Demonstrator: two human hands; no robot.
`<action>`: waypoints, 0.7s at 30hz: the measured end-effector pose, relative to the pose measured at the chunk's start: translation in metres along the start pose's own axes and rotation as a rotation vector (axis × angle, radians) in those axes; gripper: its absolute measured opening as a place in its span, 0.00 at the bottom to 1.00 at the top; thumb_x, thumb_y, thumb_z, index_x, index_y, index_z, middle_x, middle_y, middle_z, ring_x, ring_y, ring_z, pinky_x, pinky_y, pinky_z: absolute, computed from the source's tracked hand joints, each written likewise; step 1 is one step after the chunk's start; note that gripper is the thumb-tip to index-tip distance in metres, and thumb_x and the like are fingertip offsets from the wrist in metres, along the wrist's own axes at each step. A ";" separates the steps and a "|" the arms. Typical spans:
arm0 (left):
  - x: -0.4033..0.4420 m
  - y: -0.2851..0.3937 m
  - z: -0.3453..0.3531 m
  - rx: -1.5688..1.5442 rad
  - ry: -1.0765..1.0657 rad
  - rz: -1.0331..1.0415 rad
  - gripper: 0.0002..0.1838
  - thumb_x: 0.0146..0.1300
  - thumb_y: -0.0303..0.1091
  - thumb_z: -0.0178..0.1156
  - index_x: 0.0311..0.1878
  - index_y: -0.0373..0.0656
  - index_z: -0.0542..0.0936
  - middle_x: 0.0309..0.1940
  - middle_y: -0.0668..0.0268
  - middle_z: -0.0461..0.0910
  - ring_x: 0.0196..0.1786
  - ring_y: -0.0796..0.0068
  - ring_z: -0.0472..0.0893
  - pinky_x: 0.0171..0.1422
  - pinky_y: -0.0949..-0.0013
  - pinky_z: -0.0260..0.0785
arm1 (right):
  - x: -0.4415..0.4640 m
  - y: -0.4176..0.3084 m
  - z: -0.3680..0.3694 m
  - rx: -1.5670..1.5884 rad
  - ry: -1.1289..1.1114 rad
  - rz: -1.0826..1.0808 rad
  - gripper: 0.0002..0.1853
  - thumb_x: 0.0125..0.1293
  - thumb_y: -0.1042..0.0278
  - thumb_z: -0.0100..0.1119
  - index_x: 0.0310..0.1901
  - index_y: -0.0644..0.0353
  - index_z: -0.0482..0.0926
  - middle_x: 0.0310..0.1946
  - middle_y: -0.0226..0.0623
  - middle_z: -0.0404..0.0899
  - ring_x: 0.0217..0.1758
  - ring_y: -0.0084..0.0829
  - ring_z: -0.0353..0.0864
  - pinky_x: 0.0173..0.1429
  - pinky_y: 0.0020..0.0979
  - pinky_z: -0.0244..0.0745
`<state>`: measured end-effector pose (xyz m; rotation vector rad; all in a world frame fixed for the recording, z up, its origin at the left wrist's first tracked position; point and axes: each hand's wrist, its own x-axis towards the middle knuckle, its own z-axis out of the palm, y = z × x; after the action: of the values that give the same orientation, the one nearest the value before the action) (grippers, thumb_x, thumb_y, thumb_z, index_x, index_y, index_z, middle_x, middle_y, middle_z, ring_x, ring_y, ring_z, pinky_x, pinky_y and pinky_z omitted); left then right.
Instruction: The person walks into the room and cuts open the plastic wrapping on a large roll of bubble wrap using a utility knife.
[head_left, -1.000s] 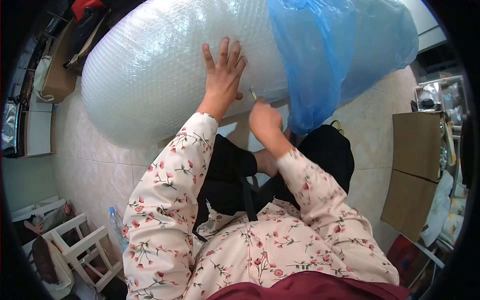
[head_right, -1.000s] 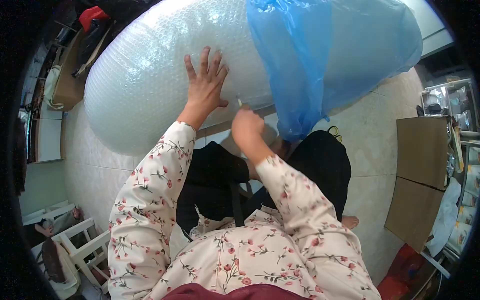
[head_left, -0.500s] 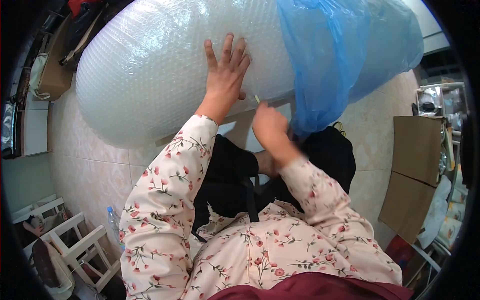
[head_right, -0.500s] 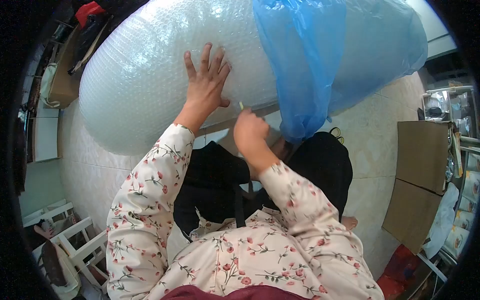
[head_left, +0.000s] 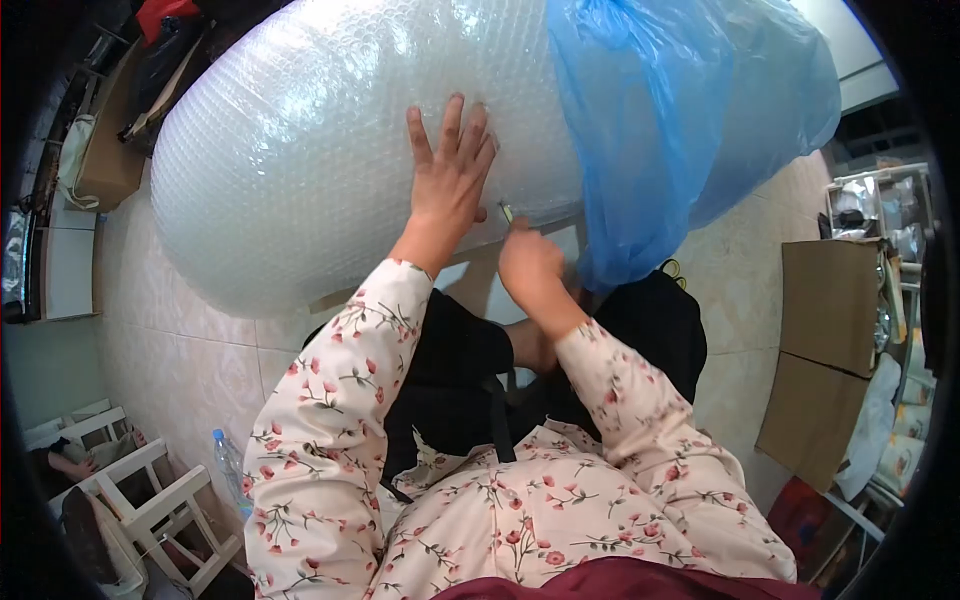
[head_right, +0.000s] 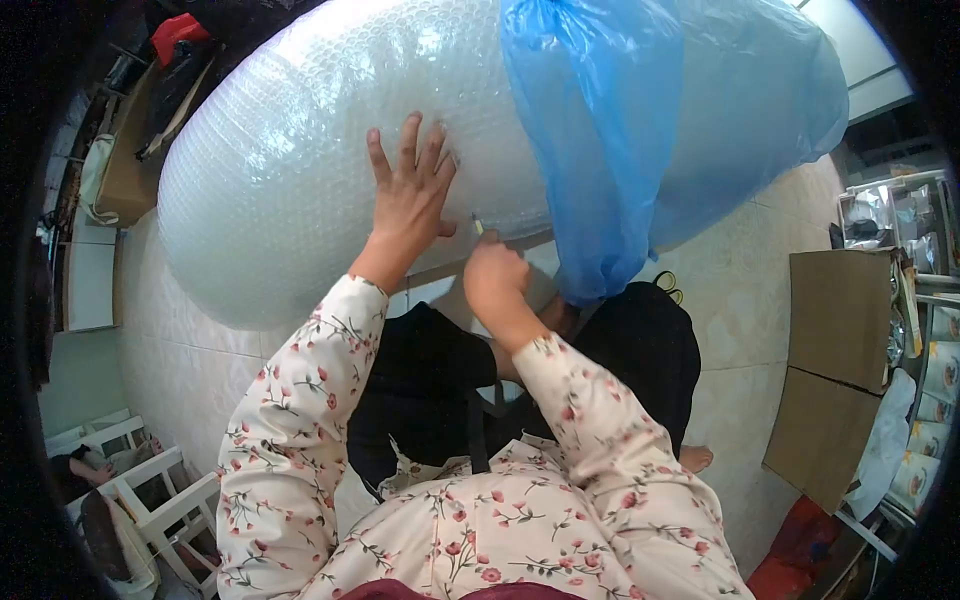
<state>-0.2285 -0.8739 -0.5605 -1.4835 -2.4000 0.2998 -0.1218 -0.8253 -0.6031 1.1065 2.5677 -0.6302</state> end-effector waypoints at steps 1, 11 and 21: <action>0.001 -0.001 0.001 0.004 0.001 0.001 0.42 0.21 0.55 0.68 0.48 0.53 0.71 0.59 0.66 0.56 0.65 0.57 0.43 0.60 0.35 0.27 | 0.011 -0.001 0.006 -0.005 0.028 -0.027 0.11 0.58 0.68 0.40 0.38 0.65 0.66 0.28 0.52 0.76 0.34 0.48 0.77 0.39 0.43 0.71; 0.003 0.008 -0.002 -0.016 0.030 0.004 0.42 0.19 0.54 0.68 0.48 0.52 0.71 0.58 0.67 0.56 0.65 0.57 0.43 0.60 0.34 0.28 | 0.000 0.014 0.011 0.011 0.030 -0.010 0.11 0.58 0.67 0.42 0.40 0.64 0.67 0.28 0.51 0.76 0.33 0.48 0.77 0.37 0.44 0.72; 0.002 -0.005 -0.005 -0.023 -0.041 -0.020 0.40 0.25 0.52 0.68 0.50 0.53 0.69 0.59 0.68 0.55 0.65 0.59 0.44 0.62 0.36 0.32 | -0.055 0.041 -0.002 0.003 0.034 -0.085 0.12 0.61 0.60 0.41 0.36 0.61 0.65 0.23 0.51 0.75 0.29 0.51 0.76 0.32 0.46 0.70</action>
<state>-0.2311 -0.8744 -0.5538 -1.4762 -2.4567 0.3011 -0.0549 -0.8335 -0.5901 1.0228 2.6557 -0.6404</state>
